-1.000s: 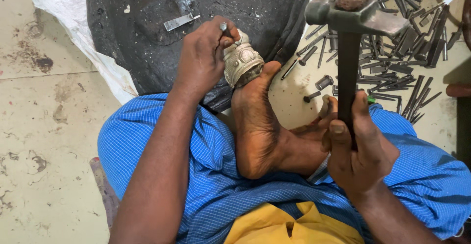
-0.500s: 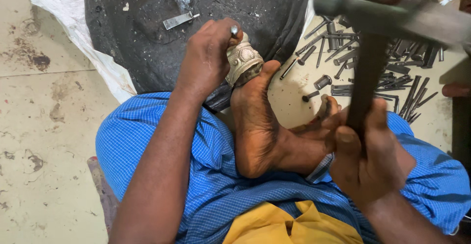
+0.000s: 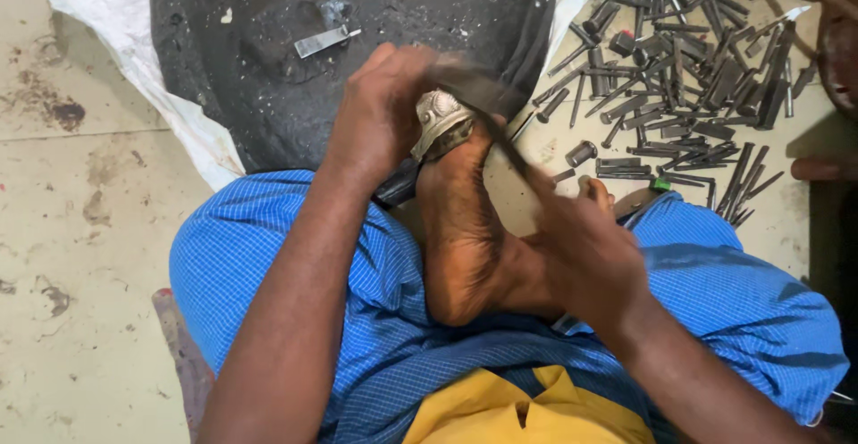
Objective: The person holds a small cylindrical metal object in the left hand and repeatedly strikes it with a hammer using a punch held in the right hand. The person occasionally rotates the object to work on different sides and selects different punches from a pile on the floor.
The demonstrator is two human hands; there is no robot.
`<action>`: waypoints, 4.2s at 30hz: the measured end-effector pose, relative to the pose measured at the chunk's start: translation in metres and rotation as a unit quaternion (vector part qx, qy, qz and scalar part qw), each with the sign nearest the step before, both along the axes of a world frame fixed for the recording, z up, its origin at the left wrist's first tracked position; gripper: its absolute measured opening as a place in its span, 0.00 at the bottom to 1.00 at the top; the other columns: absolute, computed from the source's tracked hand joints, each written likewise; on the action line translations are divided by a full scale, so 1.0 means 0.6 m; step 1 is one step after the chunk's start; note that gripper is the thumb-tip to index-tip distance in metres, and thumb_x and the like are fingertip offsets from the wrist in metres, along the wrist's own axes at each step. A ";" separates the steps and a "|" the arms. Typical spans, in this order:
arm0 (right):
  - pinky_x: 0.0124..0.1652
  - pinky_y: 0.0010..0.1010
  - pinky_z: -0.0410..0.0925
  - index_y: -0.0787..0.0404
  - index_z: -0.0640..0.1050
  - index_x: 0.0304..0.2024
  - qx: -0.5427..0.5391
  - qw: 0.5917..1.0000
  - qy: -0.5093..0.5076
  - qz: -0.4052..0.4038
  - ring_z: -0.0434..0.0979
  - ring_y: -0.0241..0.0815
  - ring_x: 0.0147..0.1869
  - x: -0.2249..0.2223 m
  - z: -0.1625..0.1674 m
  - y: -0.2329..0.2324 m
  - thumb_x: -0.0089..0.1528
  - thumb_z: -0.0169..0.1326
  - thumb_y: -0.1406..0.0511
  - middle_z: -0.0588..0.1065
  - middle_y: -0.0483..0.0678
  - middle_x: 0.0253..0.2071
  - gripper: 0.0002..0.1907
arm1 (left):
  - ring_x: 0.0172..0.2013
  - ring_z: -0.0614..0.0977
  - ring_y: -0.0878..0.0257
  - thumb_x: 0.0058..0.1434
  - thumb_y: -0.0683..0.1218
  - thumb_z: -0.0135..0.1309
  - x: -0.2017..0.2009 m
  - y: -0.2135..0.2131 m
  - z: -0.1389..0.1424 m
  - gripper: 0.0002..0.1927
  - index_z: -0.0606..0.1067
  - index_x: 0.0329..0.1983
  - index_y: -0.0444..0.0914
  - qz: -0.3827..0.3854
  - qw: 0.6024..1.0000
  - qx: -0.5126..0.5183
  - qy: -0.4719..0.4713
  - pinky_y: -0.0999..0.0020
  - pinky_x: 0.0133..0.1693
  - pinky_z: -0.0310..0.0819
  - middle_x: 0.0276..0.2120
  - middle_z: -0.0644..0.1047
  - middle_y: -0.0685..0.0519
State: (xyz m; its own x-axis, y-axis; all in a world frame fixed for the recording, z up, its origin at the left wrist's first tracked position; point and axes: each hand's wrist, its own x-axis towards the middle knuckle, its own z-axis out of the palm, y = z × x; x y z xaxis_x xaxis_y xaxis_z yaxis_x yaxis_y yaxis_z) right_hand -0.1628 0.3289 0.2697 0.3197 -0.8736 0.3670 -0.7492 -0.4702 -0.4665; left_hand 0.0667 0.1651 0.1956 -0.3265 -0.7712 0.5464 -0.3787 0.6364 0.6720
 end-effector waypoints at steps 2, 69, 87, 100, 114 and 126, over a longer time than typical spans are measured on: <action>0.49 0.38 0.73 0.64 0.70 0.66 0.001 0.999 0.031 -0.025 0.77 0.47 0.40 -0.003 -0.008 0.001 0.61 0.57 0.76 0.76 0.49 0.38 0.29 | 0.40 0.79 0.48 0.54 0.31 0.58 0.003 0.002 -0.002 0.19 0.75 0.48 0.39 -0.003 1.000 -0.002 0.000 0.58 0.43 0.75 0.40 0.80 0.49; 0.30 0.22 0.69 0.65 0.66 0.71 -0.042 0.989 -0.086 -0.116 0.76 0.33 0.33 0.015 -0.073 0.098 0.74 0.51 0.71 0.79 0.57 0.43 0.23 | 0.42 0.84 0.53 0.69 0.33 0.50 0.035 0.068 -0.001 0.05 0.75 0.44 0.33 0.068 0.992 0.073 0.079 0.61 0.43 0.79 0.40 0.80 0.46; 0.33 0.24 0.71 0.64 0.66 0.72 -0.067 0.990 -0.075 -0.094 0.77 0.34 0.34 0.033 -0.024 0.115 0.78 0.50 0.70 0.79 0.55 0.42 0.20 | 0.40 0.81 0.51 0.61 0.29 0.53 0.049 0.095 -0.008 0.13 0.74 0.46 0.35 -0.001 0.997 0.055 0.056 0.60 0.44 0.77 0.39 0.80 0.48; 0.50 0.36 0.73 0.68 0.71 0.63 -0.033 0.996 0.013 -0.076 0.81 0.50 0.43 0.029 -0.042 0.111 0.65 0.57 0.74 0.78 0.55 0.44 0.24 | 0.41 0.79 0.50 0.56 0.32 0.59 0.040 0.129 -0.021 0.18 0.75 0.49 0.37 0.006 0.999 0.032 0.028 0.59 0.42 0.75 0.42 0.80 0.49; 0.63 0.53 0.70 0.68 0.73 0.56 -0.096 0.993 -0.050 -0.052 0.78 0.47 0.37 0.008 -0.091 0.144 0.68 0.53 0.75 0.73 0.55 0.33 0.13 | 0.44 0.79 0.47 0.54 0.32 0.56 0.026 0.158 -0.020 0.19 0.75 0.48 0.37 0.011 1.000 -0.006 -0.017 0.57 0.44 0.74 0.44 0.79 0.49; 0.24 0.25 0.61 0.69 0.75 0.59 0.244 0.873 -0.313 -0.284 0.68 0.33 0.25 0.019 -0.108 0.167 0.71 0.52 0.71 0.72 0.52 0.27 0.14 | 0.42 0.87 0.61 0.80 0.43 0.44 0.060 0.122 -0.050 0.04 0.70 0.50 0.38 0.166 0.965 0.113 0.170 0.64 0.47 0.83 0.40 0.82 0.51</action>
